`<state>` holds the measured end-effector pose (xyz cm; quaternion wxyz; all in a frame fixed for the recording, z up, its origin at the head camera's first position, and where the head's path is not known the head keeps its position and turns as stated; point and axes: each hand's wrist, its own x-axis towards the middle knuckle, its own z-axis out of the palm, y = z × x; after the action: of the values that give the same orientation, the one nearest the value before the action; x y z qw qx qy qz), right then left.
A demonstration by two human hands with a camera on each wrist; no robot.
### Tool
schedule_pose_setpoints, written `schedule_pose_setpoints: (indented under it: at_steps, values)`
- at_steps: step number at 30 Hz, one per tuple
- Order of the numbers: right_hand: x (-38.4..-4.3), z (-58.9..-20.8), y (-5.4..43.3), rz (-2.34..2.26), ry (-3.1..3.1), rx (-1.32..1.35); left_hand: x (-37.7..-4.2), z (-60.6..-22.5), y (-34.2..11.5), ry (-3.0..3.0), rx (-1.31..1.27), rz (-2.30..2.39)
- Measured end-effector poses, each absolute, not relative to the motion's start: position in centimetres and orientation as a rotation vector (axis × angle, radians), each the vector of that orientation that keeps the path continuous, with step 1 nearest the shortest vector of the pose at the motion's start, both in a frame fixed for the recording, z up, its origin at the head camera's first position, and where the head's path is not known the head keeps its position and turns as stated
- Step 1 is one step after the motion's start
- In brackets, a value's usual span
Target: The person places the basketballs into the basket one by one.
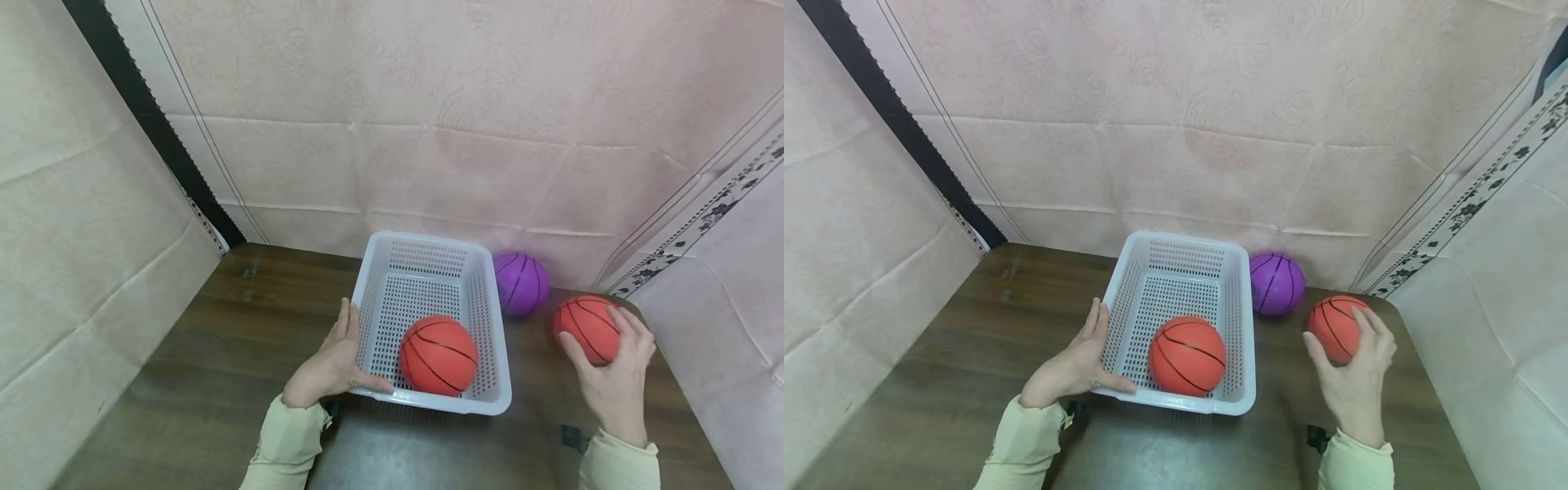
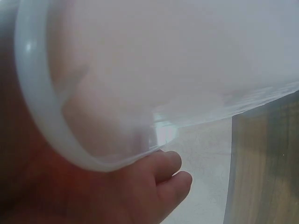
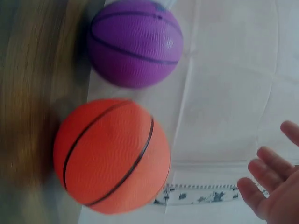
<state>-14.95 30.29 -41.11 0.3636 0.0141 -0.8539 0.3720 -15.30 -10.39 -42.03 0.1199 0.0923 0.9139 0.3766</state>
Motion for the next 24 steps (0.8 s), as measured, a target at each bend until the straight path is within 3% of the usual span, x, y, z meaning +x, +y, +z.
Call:
schedule_pose_setpoints:
  at_steps: [14, 24]
  values:
    - [-15.3, -42.6, 32.7, 0.932, -2.238, -0.301, -15.2, -42.0, -10.4, 2.666, 0.269, 1.121]
    - [-15.9, -43.6, 33.4, 0.948, -2.46, -0.334, -15.3, -42.0, -10.4, 2.667, 0.278, 1.133]
